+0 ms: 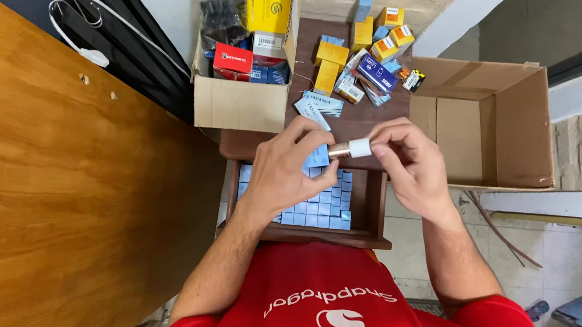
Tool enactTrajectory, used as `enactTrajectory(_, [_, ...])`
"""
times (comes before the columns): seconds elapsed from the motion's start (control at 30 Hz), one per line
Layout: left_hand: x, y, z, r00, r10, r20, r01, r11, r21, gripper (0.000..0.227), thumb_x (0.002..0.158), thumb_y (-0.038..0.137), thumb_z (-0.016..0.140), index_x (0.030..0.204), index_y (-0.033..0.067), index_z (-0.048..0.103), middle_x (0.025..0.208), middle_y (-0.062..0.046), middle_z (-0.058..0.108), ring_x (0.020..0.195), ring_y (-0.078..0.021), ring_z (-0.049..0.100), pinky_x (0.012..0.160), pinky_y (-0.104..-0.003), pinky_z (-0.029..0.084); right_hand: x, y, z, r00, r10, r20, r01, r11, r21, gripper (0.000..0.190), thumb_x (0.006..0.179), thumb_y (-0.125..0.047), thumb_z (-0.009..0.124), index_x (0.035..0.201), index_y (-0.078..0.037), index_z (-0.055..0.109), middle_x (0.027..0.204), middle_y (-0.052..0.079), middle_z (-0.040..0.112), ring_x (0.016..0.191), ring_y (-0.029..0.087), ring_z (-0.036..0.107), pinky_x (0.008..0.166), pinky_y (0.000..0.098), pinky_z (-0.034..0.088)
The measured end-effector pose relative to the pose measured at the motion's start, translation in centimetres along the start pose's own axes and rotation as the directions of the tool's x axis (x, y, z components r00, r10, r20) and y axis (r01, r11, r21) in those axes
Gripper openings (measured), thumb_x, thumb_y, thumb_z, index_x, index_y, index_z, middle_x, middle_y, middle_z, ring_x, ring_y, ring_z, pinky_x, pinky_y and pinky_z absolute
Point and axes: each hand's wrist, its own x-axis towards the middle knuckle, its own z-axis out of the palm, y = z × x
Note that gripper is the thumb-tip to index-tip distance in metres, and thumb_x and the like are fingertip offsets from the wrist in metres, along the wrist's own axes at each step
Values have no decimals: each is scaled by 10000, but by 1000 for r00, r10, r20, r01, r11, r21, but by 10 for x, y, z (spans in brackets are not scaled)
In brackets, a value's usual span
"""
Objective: The person repeatedly picks up small blue boxes from a drawer, opens them to reveal a white cylindrical object, and places the boxes back into the drawer. The person also picks up and places down other small boxes from a cardboard box on the table.
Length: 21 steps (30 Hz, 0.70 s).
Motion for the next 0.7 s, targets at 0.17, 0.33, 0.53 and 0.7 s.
enactTrajectory(0.17, [2, 7, -3, 997, 20, -69, -25, 998, -64, 288, 809, 202, 812, 1056, 267, 680, 1097, 18, 613, 716, -233, 699, 671, -367, 619, -10, -4, 9, 990, 127, -67, -114, 979, 169, 49, 1050, 8, 540, 1077, 17, 580, 1046, 172, 685, 926, 182, 614, 803, 346, 494])
enactTrajectory(0.33, [1, 5, -8, 998, 23, -52, -27, 997, -76, 289, 832, 199, 806, 1084, 273, 685, 1144, 13, 595, 723, -238, 701, 675, -373, 617, -9, 0, 10, 986, 154, -56, -128, 939, 318, 160, 1034, -8, 556, 1189, 35, 555, 1066, 193, 695, 916, 197, 666, 819, 357, 542])
enactTrajectory(0.53, [1, 13, -17, 999, 20, 29, -17, 994, -107, 277, 859, 165, 778, 1100, 254, 674, 1182, -13, 573, 755, -254, 710, 697, -399, 611, -3, -1, 11, 996, 82, 17, -83, 933, 349, 330, 891, 34, 746, 1208, 57, 653, 956, 155, 672, 836, 157, 662, 711, 286, 557])
enactTrajectory(0.7, [0, 11, -20, 998, -2, 62, 12, 986, -165, 271, 871, 171, 765, 1111, 258, 674, 1217, -18, 569, 762, -273, 702, 694, -422, 604, 1, -15, 7, 998, 55, -32, -44, 965, 260, 286, 846, 41, 805, 1120, 55, 724, 900, 176, 682, 787, 141, 631, 632, 275, 543])
